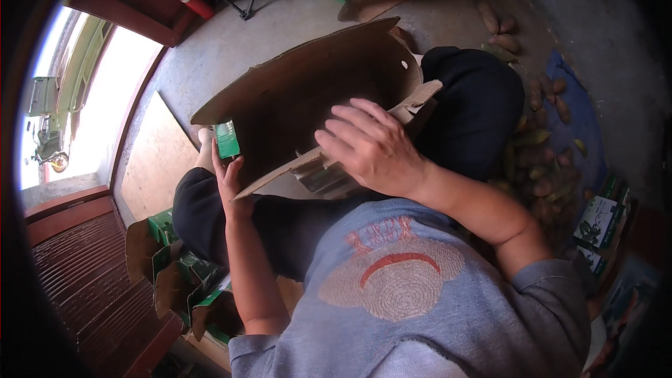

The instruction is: Packing produce into cardboard boxes and weighing them using a digital scale.

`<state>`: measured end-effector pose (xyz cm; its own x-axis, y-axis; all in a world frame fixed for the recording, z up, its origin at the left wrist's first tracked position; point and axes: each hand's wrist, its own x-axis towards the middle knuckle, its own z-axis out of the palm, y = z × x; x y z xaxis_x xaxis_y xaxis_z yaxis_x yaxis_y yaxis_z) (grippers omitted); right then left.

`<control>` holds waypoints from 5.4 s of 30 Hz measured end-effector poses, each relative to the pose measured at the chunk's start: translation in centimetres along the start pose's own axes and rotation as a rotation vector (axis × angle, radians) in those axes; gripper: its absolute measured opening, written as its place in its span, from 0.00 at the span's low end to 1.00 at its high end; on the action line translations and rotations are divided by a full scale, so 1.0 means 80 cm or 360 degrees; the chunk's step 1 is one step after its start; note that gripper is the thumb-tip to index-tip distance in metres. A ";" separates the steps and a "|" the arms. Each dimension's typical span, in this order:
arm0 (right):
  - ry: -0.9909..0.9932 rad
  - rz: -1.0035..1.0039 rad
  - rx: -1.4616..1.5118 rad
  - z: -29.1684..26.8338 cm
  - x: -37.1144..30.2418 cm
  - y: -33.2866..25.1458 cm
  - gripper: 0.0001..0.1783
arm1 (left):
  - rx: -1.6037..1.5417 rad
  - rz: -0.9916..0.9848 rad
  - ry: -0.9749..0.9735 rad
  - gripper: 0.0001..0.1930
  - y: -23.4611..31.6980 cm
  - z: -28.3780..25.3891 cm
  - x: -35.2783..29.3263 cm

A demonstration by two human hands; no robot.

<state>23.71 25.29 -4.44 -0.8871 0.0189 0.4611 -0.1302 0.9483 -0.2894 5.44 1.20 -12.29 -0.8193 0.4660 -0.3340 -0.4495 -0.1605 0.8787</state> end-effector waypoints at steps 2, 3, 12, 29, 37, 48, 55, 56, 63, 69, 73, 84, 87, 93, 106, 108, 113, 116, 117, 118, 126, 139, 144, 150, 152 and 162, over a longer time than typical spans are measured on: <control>0.0154 -0.0072 0.0099 -0.018 -0.007 0.004 0.15 | 0.0175 0.0058 0.0030 0.38 -0.020 -0.031 0.018; 0.0242 -0.0094 0.0147 -0.023 -0.016 0.010 0.15 | 0.0049 -0.0044 0.0051 0.37 -0.019 -0.016 0.013; 0.0833 0.0191 0.0039 -0.130 -0.138 0.098 0.12 | -0.0228 -0.0211 -0.0182 0.24 -0.037 -0.098 0.024; -0.0245 0.3826 -0.0975 -0.173 -0.840 0.196 0.50 | 0.2256 0.0577 0.0870 0.27 0.112 -0.097 0.026; -0.0449 0.4051 -0.0803 -0.152 -0.885 0.171 0.57 | 0.1651 0.0380 0.1133 0.18 0.144 -0.193 0.040; -0.0582 0.3909 -0.0790 -0.141 -1.010 0.175 0.65 | 0.1191 0.0538 0.0991 0.20 0.159 -0.203 0.068; 0.0023 0.3713 -0.0570 -0.105 -0.958 0.173 0.63 | 0.1121 0.0550 0.0880 0.20 0.159 -0.191 0.091; -0.0008 0.3654 -0.0634 -0.100 -0.931 0.173 0.63 | 0.1113 0.0521 0.0917 0.21 0.158 -0.186 0.090; -0.0507 0.3418 -0.0459 -0.078 -0.713 0.192 0.50 | 0.1230 0.0417 0.0788 0.21 0.142 -0.182 0.105; -0.0795 0.3107 -0.0270 0.062 -0.619 0.207 0.52 | 0.1204 0.0357 0.0810 0.20 0.137 -0.201 0.087; -0.0744 0.3170 -0.0060 0.115 -0.578 0.226 0.52 | 0.1112 0.0334 0.0896 0.19 0.131 -0.201 0.073; -0.0748 0.2687 -0.0259 0.144 -0.598 0.235 0.43 | 0.1094 0.0301 0.0975 0.20 0.132 -0.205 0.065; -0.0356 0.2329 -0.0831 0.131 -0.672 0.234 0.43 | 0.1101 0.0256 0.0958 0.20 0.120 -0.193 0.088; 0.0178 0.3677 -0.0811 0.032 -0.743 0.287 0.55 | 0.1129 0.0287 0.1020 0.19 0.149 -0.210 0.067; 0.0169 0.3323 -0.0206 0.066 -0.765 0.280 0.49 | 0.1002 0.0288 0.0982 0.19 0.128 -0.196 0.090; 0.0063 0.2939 -0.0203 0.062 -0.736 0.282 0.48 | 0.1002 0.0284 0.0970 0.19 0.129 -0.194 0.092; -0.0746 0.2566 -0.0089 0.040 -0.581 0.300 0.40 | 0.0991 0.0312 0.1010 0.19 0.136 -0.195 0.063; -0.0634 0.2429 -0.0018 0.080 -0.593 0.307 0.38 | 0.0985 0.0325 0.0996 0.19 0.134 -0.191 0.065; -0.0631 0.2446 -0.0024 0.103 -0.619 0.308 0.38 | 0.0997 0.0319 0.0979 0.19 0.129 -0.188 0.072; -0.0516 0.2406 -0.0086 0.122 -0.656 0.307 0.36 | 0.0999 0.0300 0.0948 0.19 0.122 -0.182 0.084; -0.0312 0.2669 -0.0435 0.110 -0.710 0.209 0.36 | 0.0945 0.0296 0.0985 0.20 0.128 -0.185 0.074; -0.1337 0.3348 0.0158 0.133 -0.812 0.162 0.45 | 0.0912 0.0326 0.0942 0.20 0.139 -0.185 0.070; -0.0489 0.3484 0.0541 0.168 -0.844 0.121 0.54 | 0.0920 0.0312 0.0924 0.20 0.124 -0.177 0.078; 0.0085 0.3643 0.0708 0.153 -0.764 0.117 0.54 | 0.0945 0.0339 0.0951 0.19 0.138 -0.165 0.065; 0.0098 0.3690 0.0732 0.142 -0.756 0.132 0.54 | 0.0962 0.0345 0.0976 0.19 0.136 -0.164 0.062; -0.0150 0.3498 0.0090 0.127 -0.779 0.175 0.50 | 0.0928 0.0330 0.0986 0.19 0.133 -0.164 0.068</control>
<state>72.67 34.15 -45.79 0.3834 0.7287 -0.5674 0.8148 -0.5561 -0.1637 -8.46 -9.38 -9.21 -0.9864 -0.1071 -0.1246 -0.1553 0.3598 0.9200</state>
